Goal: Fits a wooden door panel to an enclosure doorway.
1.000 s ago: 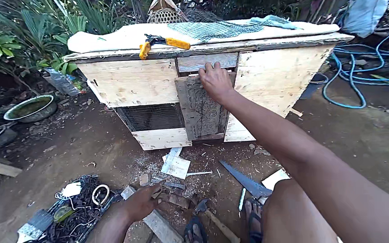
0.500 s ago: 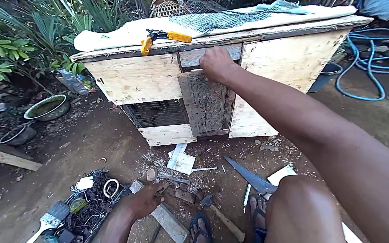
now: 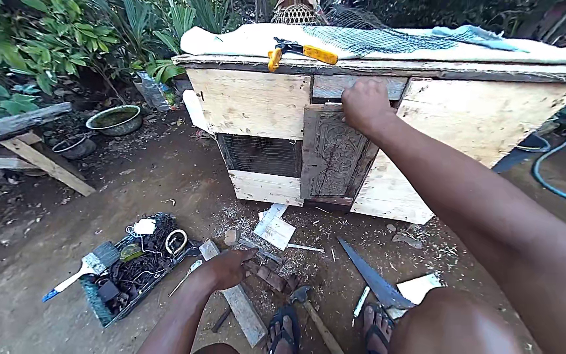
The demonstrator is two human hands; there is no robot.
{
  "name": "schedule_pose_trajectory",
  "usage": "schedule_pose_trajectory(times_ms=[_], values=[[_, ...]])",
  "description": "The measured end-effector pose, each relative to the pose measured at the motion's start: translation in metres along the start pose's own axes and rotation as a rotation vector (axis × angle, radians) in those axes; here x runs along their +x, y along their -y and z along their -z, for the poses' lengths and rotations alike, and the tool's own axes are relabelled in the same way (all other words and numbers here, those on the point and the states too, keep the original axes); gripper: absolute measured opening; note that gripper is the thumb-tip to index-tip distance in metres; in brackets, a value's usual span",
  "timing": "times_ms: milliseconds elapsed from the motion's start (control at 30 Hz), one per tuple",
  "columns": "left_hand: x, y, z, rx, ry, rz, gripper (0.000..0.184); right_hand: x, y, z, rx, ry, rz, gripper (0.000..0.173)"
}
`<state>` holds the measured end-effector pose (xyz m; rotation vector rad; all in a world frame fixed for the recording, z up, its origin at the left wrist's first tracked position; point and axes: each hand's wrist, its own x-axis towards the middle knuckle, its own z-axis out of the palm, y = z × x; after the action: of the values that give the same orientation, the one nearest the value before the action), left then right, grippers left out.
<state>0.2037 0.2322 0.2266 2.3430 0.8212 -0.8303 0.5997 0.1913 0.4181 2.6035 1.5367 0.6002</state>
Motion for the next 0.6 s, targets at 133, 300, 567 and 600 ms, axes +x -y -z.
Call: schedule_pose_trajectory(times_ms=[133, 300, 567, 600], values=[[-0.005, 0.002, 0.001, -0.013, -0.01, 0.004, 0.061, -0.001, 0.005, -0.004, -0.027, -0.024, -0.009, 0.023], [-0.004, 0.007, -0.001, -0.003, -0.019, -0.016, 0.062, 0.001, 0.004, -0.009, -0.06, -0.034, -0.008, 0.026], [-0.004, 0.003, 0.001, 0.01, -0.026, -0.018, 0.062, -0.001, 0.002, -0.013, -0.113, -0.058, 0.008, 0.028], [-0.004, 0.003, 0.001, 0.013, -0.027, -0.023, 0.062, -0.001, 0.003, -0.013, -0.119, -0.063, 0.004, 0.027]])
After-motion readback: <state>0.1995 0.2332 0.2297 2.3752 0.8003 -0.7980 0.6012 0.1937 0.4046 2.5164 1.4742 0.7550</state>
